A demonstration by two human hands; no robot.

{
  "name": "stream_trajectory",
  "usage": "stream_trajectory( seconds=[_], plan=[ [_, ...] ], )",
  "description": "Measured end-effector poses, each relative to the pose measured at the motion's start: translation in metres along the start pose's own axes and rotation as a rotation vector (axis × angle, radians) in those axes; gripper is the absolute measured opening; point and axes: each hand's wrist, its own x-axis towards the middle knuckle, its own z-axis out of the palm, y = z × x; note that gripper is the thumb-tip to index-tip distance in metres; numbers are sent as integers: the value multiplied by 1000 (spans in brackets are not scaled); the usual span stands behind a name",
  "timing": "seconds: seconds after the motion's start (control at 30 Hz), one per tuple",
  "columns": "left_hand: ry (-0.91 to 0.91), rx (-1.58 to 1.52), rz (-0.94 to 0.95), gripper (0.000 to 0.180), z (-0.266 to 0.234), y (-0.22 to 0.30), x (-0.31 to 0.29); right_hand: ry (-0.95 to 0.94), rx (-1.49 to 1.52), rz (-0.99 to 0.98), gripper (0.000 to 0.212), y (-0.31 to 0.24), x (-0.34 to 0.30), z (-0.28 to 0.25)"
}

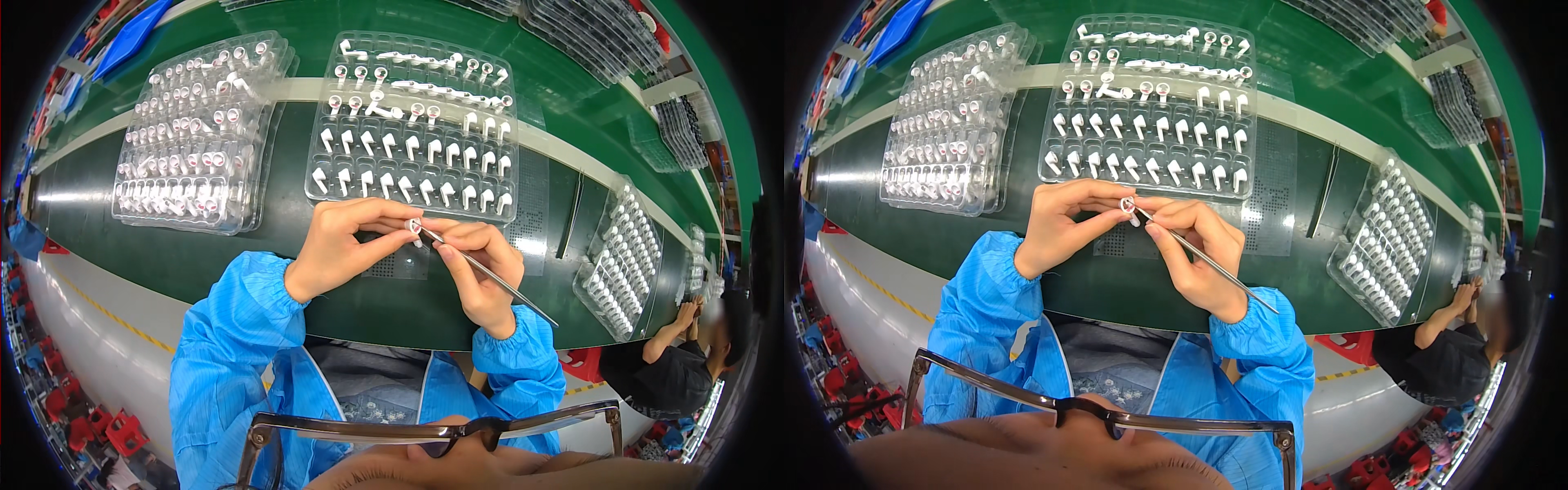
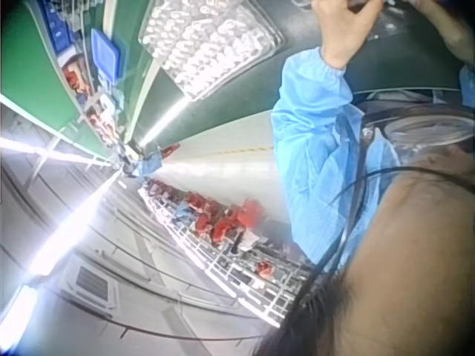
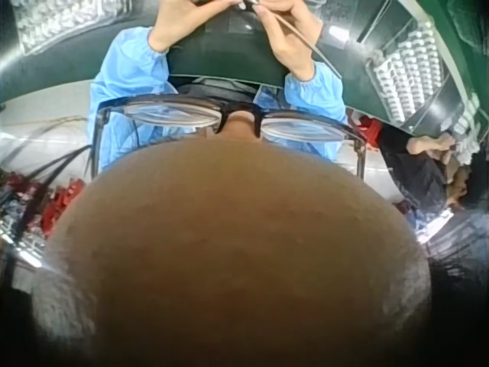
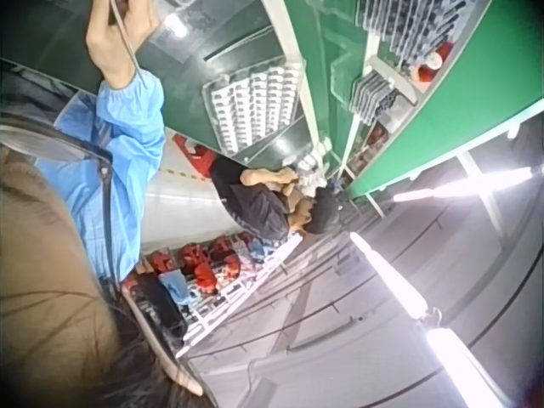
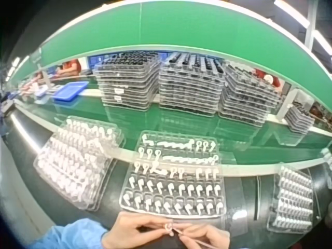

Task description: Assembling small electronic components on a production line using a handheld metal probe tool.

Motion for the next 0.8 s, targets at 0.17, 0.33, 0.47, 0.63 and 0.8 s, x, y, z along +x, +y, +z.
stream_trajectory(
  seconds=[0.17,0.33,0.47,0.63,0.8],
  plan=[
    [4,12,14,24,0,0,0,1,-1,9,10,-1,0,1],
    [7,23,25,24,0,0,0,3,-3,11,9,-1,-1,1],
    [14,41,40,24,1,-1,0,11,-2,15,9,-1,-2,2],
    [24,94,46,25,1,0,0,21,-10,29,9,-1,-2,4],
    [28,98,62,25,1,1,1,15,-35,36,9,0,-2,3]
  ],
)
